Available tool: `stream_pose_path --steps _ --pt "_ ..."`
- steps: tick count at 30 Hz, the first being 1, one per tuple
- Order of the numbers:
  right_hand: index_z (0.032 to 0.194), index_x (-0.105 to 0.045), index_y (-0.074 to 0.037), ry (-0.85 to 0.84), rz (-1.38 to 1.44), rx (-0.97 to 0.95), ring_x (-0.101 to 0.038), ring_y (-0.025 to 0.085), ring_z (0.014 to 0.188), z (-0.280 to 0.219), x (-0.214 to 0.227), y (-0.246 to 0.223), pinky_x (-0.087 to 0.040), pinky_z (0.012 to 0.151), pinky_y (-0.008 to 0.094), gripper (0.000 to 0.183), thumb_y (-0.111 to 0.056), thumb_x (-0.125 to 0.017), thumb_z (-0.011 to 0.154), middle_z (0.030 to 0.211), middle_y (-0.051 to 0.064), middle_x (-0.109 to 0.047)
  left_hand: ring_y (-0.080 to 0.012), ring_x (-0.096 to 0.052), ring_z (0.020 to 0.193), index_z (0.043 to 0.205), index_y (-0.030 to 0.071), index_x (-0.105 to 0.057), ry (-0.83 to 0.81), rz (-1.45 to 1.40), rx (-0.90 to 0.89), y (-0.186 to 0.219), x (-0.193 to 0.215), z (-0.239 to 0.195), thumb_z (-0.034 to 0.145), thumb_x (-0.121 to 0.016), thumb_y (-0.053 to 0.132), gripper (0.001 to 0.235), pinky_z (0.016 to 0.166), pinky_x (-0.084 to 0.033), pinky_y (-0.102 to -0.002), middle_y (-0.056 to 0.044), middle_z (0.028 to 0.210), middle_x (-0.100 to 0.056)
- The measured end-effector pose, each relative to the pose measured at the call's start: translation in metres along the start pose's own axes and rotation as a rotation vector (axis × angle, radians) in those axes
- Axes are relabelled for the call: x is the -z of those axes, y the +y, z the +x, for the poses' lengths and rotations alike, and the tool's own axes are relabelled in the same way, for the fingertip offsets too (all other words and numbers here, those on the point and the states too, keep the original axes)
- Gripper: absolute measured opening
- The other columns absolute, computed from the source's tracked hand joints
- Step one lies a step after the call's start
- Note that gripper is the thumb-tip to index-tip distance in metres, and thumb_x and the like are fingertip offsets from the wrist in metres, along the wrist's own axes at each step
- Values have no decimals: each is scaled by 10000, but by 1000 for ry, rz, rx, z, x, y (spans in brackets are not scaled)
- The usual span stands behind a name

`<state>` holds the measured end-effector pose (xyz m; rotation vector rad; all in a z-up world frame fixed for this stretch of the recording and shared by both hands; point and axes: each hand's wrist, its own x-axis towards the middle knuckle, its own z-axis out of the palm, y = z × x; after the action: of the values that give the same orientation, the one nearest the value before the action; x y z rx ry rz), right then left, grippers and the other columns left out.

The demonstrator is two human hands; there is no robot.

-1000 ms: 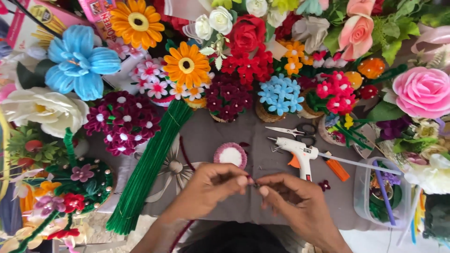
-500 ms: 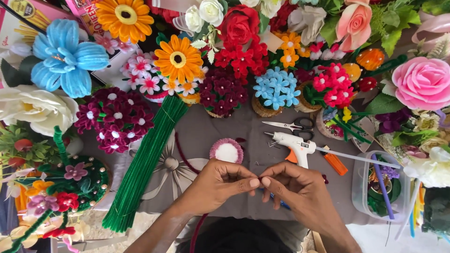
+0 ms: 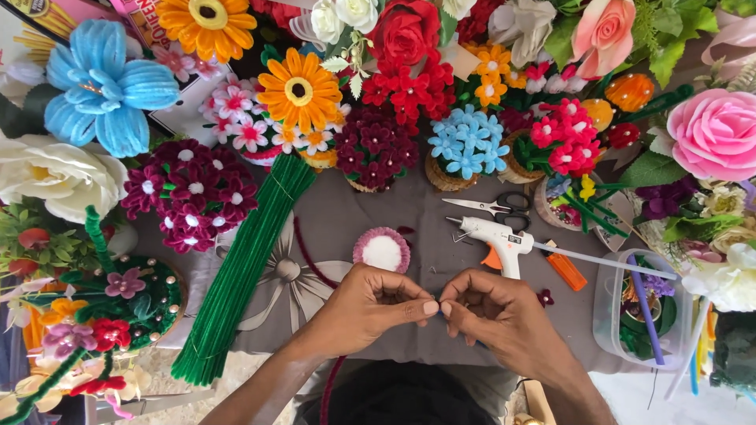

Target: Using a hot glue gun to attach a pink decorative base to a wire stem as part of a floral craft assembly.

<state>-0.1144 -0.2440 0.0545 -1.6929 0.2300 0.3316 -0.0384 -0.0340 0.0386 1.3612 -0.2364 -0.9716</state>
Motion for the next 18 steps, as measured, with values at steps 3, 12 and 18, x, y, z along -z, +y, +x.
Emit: stream_pose_path --steps 3,12,18 --pt "853 -773 -74 21 -94 -41 -637 110 549 -1 -2 0 -546 487 278 124 -167 -731 922 653 42 -745 -71 -650 708 902 52 -840 27 16 -13 -3 -3 1 886 -806 203 156 660 -513 -221 -31 756 -771" --pt "1288 -671 -187 77 -712 175 -697 137 607 -19 3 34 -592 581 317 461 -347 -764 865 1284 13 -699 -103 -720 719 923 48 -845 158 8 -50 -14 5 -2 880 -789 213 180 679 -557 -217 -75 773 -811" --pt "1546 -346 -217 18 -1477 -93 -766 335 820 -23 -1 88 -656 524 490 854 -557 -712 852 1561 94 -369 -138 -732 720 982 -19 -828 280 -279 223 -23 11 -6 879 -810 76 141 539 -495 -166 -150 749 -772"
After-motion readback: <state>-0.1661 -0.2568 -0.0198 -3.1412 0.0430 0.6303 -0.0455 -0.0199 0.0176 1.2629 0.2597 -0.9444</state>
